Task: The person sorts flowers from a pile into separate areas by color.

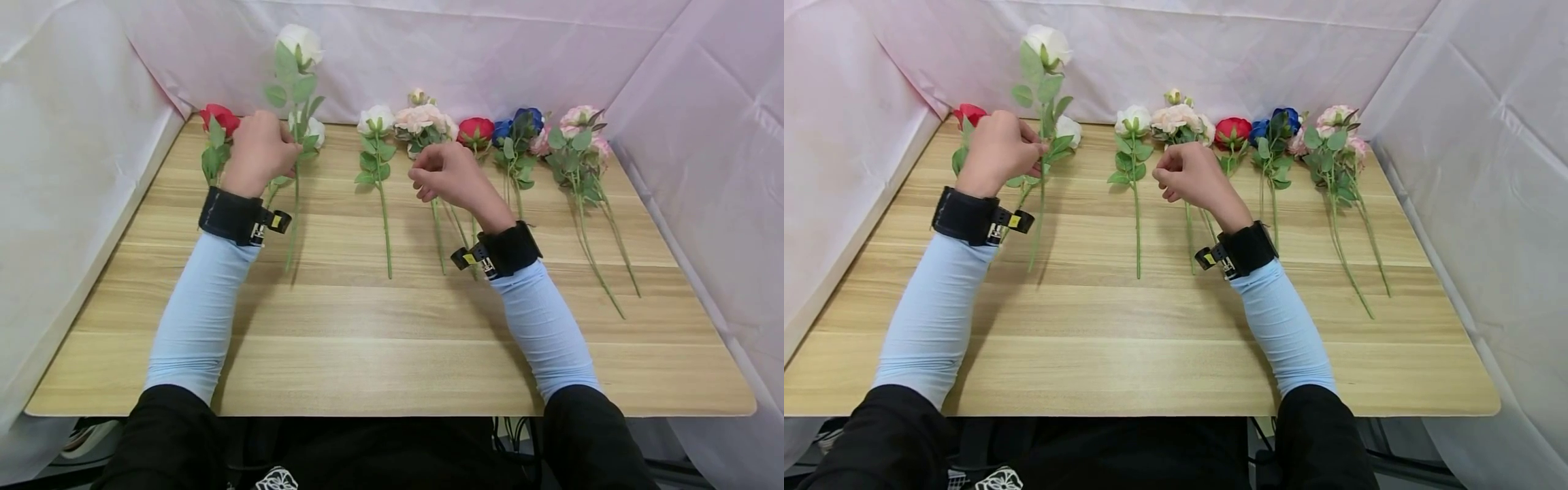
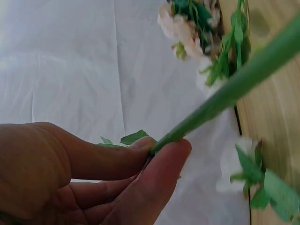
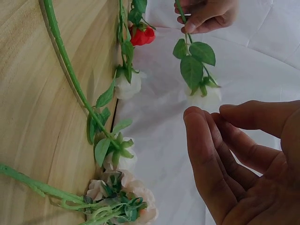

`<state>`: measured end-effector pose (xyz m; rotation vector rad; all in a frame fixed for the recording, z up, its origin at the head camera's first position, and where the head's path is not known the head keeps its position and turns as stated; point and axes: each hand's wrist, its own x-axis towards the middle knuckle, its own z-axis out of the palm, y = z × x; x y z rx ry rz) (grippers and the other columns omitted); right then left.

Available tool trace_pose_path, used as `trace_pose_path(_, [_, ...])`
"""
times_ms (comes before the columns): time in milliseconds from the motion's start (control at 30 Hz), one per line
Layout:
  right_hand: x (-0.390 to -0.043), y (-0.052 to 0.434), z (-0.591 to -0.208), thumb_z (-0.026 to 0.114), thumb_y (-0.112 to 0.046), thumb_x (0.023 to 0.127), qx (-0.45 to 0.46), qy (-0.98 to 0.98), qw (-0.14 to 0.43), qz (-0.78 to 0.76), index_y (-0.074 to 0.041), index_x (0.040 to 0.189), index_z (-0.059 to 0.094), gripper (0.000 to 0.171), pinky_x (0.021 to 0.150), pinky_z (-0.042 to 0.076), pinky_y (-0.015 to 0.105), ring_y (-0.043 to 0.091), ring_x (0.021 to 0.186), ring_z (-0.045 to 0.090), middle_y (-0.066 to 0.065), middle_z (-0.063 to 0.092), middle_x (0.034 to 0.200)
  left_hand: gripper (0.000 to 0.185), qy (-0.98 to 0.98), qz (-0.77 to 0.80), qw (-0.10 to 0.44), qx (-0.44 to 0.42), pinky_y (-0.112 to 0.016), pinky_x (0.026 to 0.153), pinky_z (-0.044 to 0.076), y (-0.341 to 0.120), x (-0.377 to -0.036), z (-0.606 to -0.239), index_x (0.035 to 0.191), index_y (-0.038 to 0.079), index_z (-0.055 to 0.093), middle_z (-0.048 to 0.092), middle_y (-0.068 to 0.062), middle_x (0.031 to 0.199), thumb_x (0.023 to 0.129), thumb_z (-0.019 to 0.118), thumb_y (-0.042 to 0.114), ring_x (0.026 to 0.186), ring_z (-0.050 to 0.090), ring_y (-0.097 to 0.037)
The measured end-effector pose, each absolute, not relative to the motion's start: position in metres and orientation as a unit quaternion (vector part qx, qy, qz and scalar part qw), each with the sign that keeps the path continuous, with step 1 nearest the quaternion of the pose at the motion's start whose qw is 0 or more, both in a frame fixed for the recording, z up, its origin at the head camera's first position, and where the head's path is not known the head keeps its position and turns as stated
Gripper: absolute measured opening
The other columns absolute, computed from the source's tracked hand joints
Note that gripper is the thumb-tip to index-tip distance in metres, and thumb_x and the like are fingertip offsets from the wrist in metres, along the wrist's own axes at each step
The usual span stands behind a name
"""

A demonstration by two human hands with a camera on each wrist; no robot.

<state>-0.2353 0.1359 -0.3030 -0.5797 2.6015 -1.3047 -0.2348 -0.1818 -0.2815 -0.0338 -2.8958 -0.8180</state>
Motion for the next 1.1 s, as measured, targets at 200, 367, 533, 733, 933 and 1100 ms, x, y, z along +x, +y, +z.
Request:
trace_pose_path(200, [-0.235, 0.130, -0.304, 0.063, -0.017, 0.103, -0.203, 0.869, 0.093, -0.442, -0.001, 0.112, 0.070, 0.020, 0.071, 0.063, 0.030, 0.022, 0.078, 0.073, 0.013, 0.072, 0.093, 0.031, -0.959, -0.279, 0.012, -0.051, -0.041, 0.090, 0.054, -0.153, -0.228, -0.284, 0.080, 0.002, 0.081, 0.077, -0.010, 0.071, 0.100, 0.065, 0.021, 0.056, 0.071, -0.009])
trace_pose_path(367, [-0.233, 0.124, -0.305, 0.063, -0.020, 0.103, -0.207, 0.868, 0.101, -0.440, -0.004, 0.111, 0.071, 0.020, 0.071, 0.063, 0.031, 0.027, 0.079, 0.074, 0.013, 0.072, 0.092, 0.026, -0.955, -0.288, 0.004, -0.078, -0.045, 0.097, 0.052, -0.131, -0.218, -0.283, 0.095, 0.002, 0.081, 0.079, -0.015, 0.085, 0.102, 0.063, 0.019, 0.069, 0.078, -0.021])
trace_pose_path(533, [-0.231, 0.117, -0.308, 0.063, -0.025, 0.103, -0.210, 0.859, 0.100, -0.457, -0.005, 0.112, 0.073, 0.024, 0.070, 0.063, 0.035, 0.033, 0.079, 0.075, 0.012, 0.073, 0.088, 0.021, -0.946, -0.310, 0.006, -0.100, -0.040, 0.082, 0.058, -0.109, -0.208, -0.284, 0.105, 0.002, 0.079, 0.080, -0.017, 0.094, 0.102, 0.063, 0.015, 0.073, 0.078, -0.024])
trace_pose_path(733, [-0.228, 0.111, -0.314, 0.061, -0.029, 0.105, -0.211, 0.840, 0.100, -0.491, -0.004, 0.115, 0.074, 0.030, 0.073, 0.064, 0.044, 0.034, 0.077, 0.075, 0.018, 0.073, 0.090, 0.019, -0.935, -0.326, 0.006, -0.140, -0.032, 0.067, 0.059, -0.087, -0.199, -0.287, 0.105, 0.002, 0.078, 0.079, -0.016, 0.093, 0.101, 0.064, 0.013, 0.069, 0.077, -0.023])
trace_pose_path(933, [-0.227, 0.105, -0.319, 0.059, -0.032, 0.106, -0.205, 0.825, 0.094, -0.518, -0.004, 0.107, 0.073, 0.032, 0.073, 0.064, 0.044, 0.033, 0.076, 0.075, 0.013, 0.073, 0.086, 0.020, -0.933, -0.325, 0.008, -0.158, -0.030, 0.066, 0.056, -0.079, -0.193, -0.288, 0.111, 0.004, 0.078, 0.080, -0.015, 0.093, 0.102, 0.063, 0.013, 0.068, 0.075, -0.021])
trace_pose_path(1100, [-0.226, 0.101, -0.320, 0.061, -0.025, 0.105, -0.192, 0.805, 0.079, -0.556, 0.000, 0.101, 0.071, 0.026, 0.069, 0.064, 0.037, 0.023, 0.071, 0.073, 0.019, 0.073, 0.090, 0.020, -0.928, -0.337, 0.013, -0.160, -0.030, 0.065, 0.057, -0.076, -0.191, -0.289, 0.112, 0.001, 0.076, 0.079, -0.017, 0.096, 0.102, 0.063, 0.010, 0.070, 0.076, -0.025])
